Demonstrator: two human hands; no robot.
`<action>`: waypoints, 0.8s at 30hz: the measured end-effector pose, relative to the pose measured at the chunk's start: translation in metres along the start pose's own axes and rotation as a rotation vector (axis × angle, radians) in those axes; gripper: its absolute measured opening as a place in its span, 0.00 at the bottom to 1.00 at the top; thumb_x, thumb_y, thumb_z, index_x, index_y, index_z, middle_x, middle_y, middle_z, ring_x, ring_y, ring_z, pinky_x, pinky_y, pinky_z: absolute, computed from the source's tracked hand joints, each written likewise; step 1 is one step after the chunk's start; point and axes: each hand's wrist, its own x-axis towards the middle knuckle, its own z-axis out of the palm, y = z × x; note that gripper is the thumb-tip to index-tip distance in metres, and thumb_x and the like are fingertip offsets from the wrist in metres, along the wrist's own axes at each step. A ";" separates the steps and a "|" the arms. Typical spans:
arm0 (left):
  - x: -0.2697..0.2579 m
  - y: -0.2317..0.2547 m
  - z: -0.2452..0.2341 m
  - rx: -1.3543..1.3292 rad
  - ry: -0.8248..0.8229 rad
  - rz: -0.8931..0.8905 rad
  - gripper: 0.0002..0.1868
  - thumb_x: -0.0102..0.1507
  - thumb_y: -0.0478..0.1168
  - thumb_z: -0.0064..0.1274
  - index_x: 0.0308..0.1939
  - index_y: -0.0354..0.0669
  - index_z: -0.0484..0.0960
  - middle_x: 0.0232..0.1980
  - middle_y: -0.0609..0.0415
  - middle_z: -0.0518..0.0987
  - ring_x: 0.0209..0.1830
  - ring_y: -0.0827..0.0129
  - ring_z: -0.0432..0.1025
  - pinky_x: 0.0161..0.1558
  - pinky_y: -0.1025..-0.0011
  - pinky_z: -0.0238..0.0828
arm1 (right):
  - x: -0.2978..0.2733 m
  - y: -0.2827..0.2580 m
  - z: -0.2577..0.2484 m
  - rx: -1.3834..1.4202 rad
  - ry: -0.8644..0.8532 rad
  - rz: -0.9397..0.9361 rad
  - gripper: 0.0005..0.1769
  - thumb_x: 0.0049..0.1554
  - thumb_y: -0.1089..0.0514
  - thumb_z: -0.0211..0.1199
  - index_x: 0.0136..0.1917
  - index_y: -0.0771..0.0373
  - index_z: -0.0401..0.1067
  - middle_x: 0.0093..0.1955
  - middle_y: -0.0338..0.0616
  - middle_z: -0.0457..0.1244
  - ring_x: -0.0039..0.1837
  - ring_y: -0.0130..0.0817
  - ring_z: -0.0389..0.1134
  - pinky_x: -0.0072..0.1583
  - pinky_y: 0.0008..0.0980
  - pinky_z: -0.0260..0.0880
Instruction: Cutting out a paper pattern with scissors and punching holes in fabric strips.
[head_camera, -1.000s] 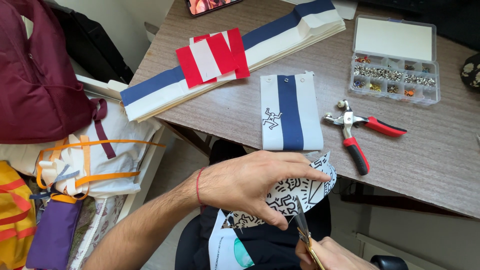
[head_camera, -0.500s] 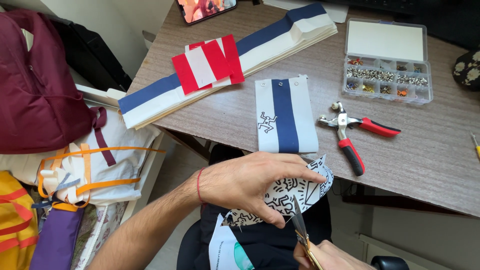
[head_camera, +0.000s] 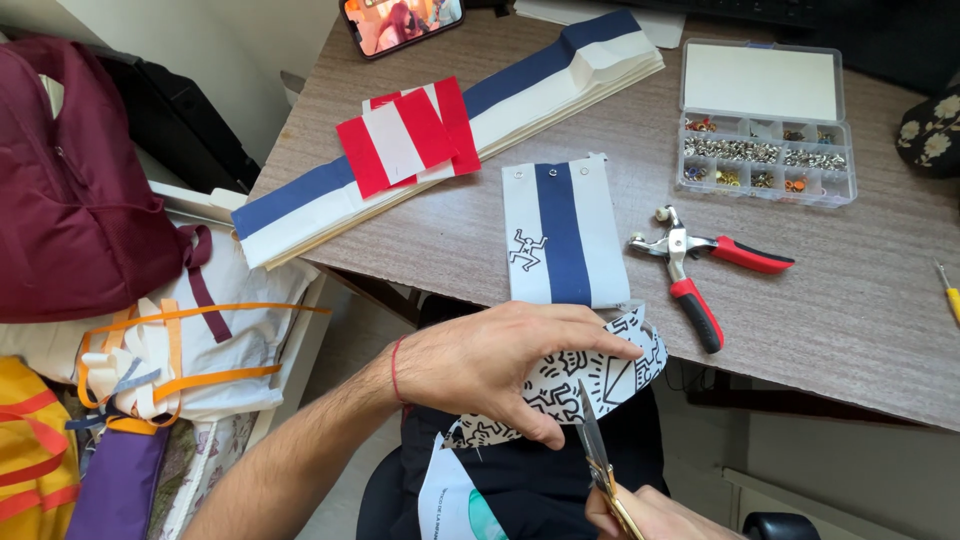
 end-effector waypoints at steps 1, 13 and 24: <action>0.000 0.000 0.000 -0.009 0.007 -0.002 0.50 0.59 0.47 0.78 0.84 0.51 0.73 0.77 0.48 0.80 0.77 0.53 0.78 0.75 0.62 0.72 | 0.001 0.002 0.000 0.048 -0.015 -0.005 0.17 0.77 0.49 0.62 0.48 0.50 0.60 0.37 0.29 0.54 0.41 0.27 0.46 0.46 0.32 0.52; 0.003 -0.001 -0.001 0.004 -0.008 0.022 0.50 0.59 0.49 0.79 0.84 0.52 0.73 0.77 0.48 0.81 0.77 0.53 0.79 0.75 0.61 0.73 | 0.005 0.011 0.001 -0.057 -0.035 -0.037 0.11 0.71 0.48 0.60 0.47 0.46 0.62 0.42 0.27 0.58 0.42 0.25 0.51 0.47 0.32 0.57; 0.002 0.001 -0.002 -0.012 -0.013 0.042 0.50 0.60 0.48 0.78 0.84 0.52 0.72 0.76 0.46 0.81 0.78 0.51 0.78 0.76 0.61 0.72 | 0.004 0.006 -0.002 -0.027 -0.077 0.002 0.12 0.73 0.45 0.59 0.48 0.46 0.63 0.38 0.27 0.53 0.41 0.26 0.48 0.47 0.32 0.55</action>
